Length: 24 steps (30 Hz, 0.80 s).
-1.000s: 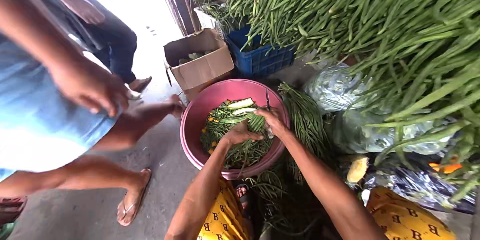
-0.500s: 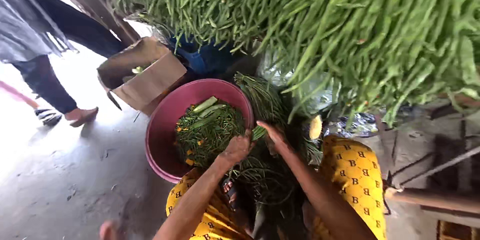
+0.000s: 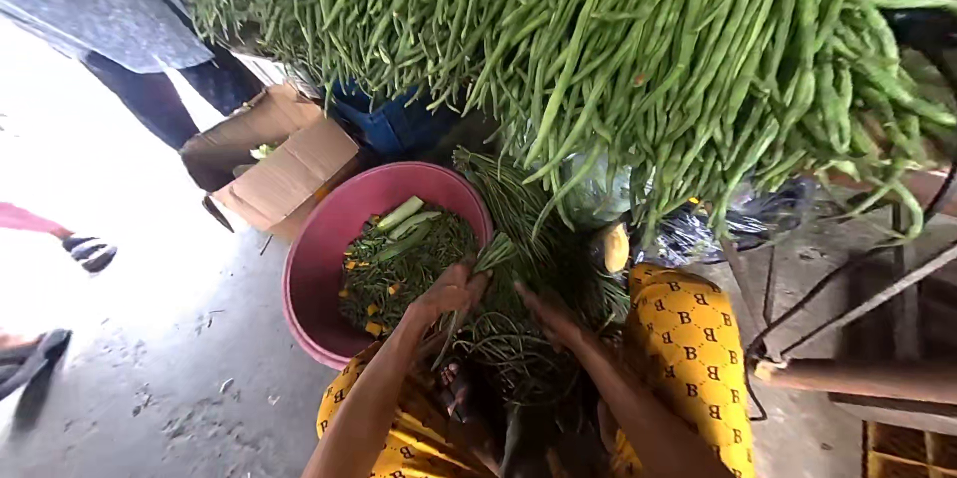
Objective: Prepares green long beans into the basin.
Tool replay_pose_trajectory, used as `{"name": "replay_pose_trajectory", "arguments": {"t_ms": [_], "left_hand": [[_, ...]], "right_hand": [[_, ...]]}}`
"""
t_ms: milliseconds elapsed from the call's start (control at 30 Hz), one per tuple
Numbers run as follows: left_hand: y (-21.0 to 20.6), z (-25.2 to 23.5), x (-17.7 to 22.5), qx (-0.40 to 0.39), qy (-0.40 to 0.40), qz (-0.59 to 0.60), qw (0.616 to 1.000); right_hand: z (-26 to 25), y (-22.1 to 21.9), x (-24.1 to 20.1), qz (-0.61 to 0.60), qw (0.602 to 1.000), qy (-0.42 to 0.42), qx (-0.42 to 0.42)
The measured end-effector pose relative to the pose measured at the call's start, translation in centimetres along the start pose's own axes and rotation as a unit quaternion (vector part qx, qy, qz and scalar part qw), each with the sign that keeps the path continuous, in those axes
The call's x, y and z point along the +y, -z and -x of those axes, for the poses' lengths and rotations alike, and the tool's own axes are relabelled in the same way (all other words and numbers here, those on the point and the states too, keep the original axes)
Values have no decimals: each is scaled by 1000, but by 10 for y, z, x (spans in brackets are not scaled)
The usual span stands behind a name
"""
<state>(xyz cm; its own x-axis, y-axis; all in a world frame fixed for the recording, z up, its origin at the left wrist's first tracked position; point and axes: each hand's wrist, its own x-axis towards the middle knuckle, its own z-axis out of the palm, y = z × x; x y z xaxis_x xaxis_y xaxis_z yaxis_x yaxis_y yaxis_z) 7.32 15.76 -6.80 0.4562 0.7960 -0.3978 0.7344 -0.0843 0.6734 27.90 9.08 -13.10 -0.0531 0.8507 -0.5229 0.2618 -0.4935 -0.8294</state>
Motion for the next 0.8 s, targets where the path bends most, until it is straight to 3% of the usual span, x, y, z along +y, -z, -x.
{"name": "replay_pose_trajectory", "arguments": {"t_ms": [267, 567, 800], "left_hand": [[28, 12, -10, 112, 37, -189, 975], [53, 20, -26, 188, 99, -191, 958], [60, 22, -39, 237, 76, -173, 953]], "right_hand": [[-42, -54, -70, 21, 990, 124, -63], [-72, -95, -108, 43, 986, 135, -84], [-90, -109, -118, 57, 982, 164, -75]]}}
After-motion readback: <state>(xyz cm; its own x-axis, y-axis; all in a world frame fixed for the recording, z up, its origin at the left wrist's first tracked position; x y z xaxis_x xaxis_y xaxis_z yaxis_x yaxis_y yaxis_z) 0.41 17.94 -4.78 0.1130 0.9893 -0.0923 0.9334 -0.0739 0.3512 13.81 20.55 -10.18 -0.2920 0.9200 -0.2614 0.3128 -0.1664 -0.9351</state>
